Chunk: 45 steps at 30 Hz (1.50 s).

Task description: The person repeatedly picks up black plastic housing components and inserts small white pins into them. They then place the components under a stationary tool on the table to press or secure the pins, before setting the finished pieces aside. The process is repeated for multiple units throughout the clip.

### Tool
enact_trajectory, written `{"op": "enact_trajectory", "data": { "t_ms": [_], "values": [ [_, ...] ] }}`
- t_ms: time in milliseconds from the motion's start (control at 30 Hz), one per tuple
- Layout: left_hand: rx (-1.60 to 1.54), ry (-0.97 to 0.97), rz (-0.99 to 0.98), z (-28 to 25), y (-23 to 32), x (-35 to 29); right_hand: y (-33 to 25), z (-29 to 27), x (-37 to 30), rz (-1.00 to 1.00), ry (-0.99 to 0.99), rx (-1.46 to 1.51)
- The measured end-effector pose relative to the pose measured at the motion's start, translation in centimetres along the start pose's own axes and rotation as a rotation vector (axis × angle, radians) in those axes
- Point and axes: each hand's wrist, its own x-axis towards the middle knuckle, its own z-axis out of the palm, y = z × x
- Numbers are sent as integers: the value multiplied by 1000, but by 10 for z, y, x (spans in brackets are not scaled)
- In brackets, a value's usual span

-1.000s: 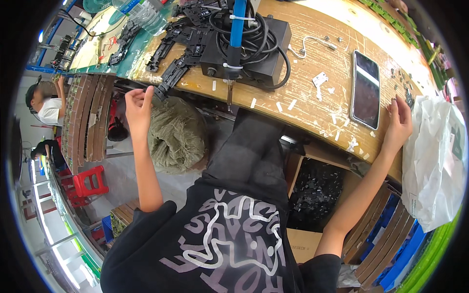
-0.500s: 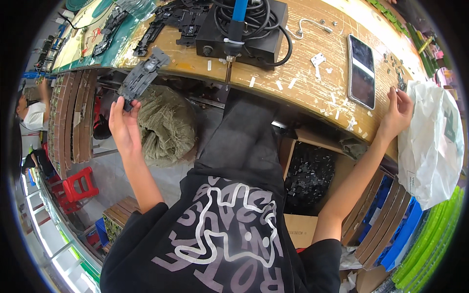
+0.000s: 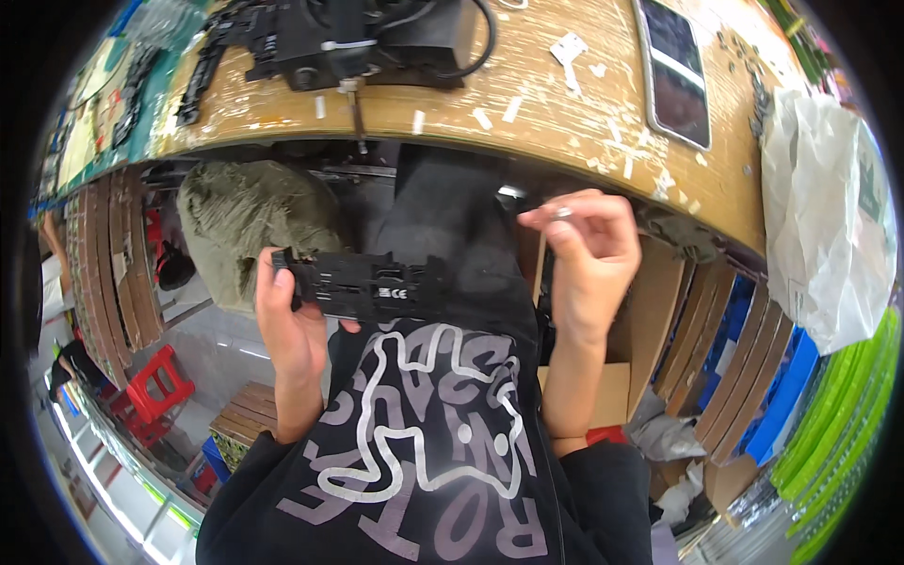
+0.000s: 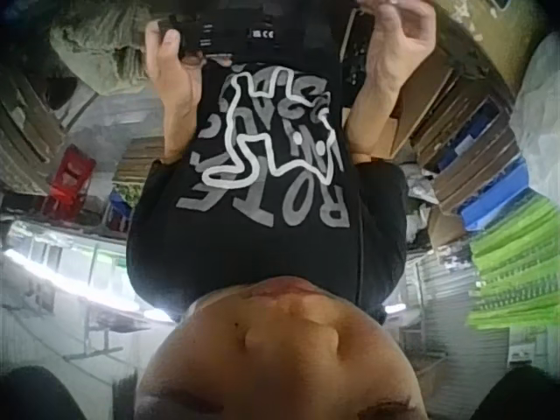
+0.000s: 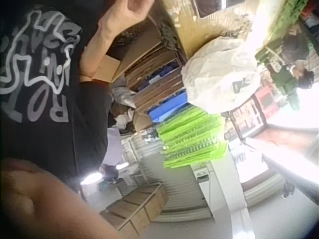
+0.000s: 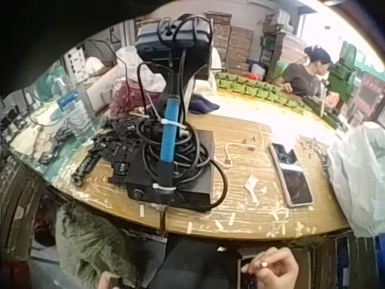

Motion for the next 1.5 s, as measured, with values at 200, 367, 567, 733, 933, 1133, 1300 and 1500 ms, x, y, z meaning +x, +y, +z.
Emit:
{"op": "enact_trajectory", "data": {
  "t_ms": [200, 367, 567, 733, 933, 1133, 1300, 1500],
  "values": [
    [125, 14, 5, 28, -24, -1, 3, -2, -27, 76, -90, -75],
    [154, -51, 88, 21, -28, -2, -4, 0, -31, 80, -108, -324],
    [241, -51, 206, 8, -34, -7, -9, 3, -29, 58, -111, -390],
    [550, -50, 372, -4, -37, -6, -13, -1, -28, 71, -135, -425],
    [396, -160, 376, 10, -33, -6, -12, -2, -27, 83, -121, -482],
    [387, -235, 434, 7, -32, -4, -5, -5, -28, -171, -155, -525],
    [435, -187, 420, 8, -31, -6, -3, -2, -32, -190, -114, -505],
    [449, -175, 444, 8, -33, -8, -3, 0, -36, -127, -94, -540]
  ]
}}
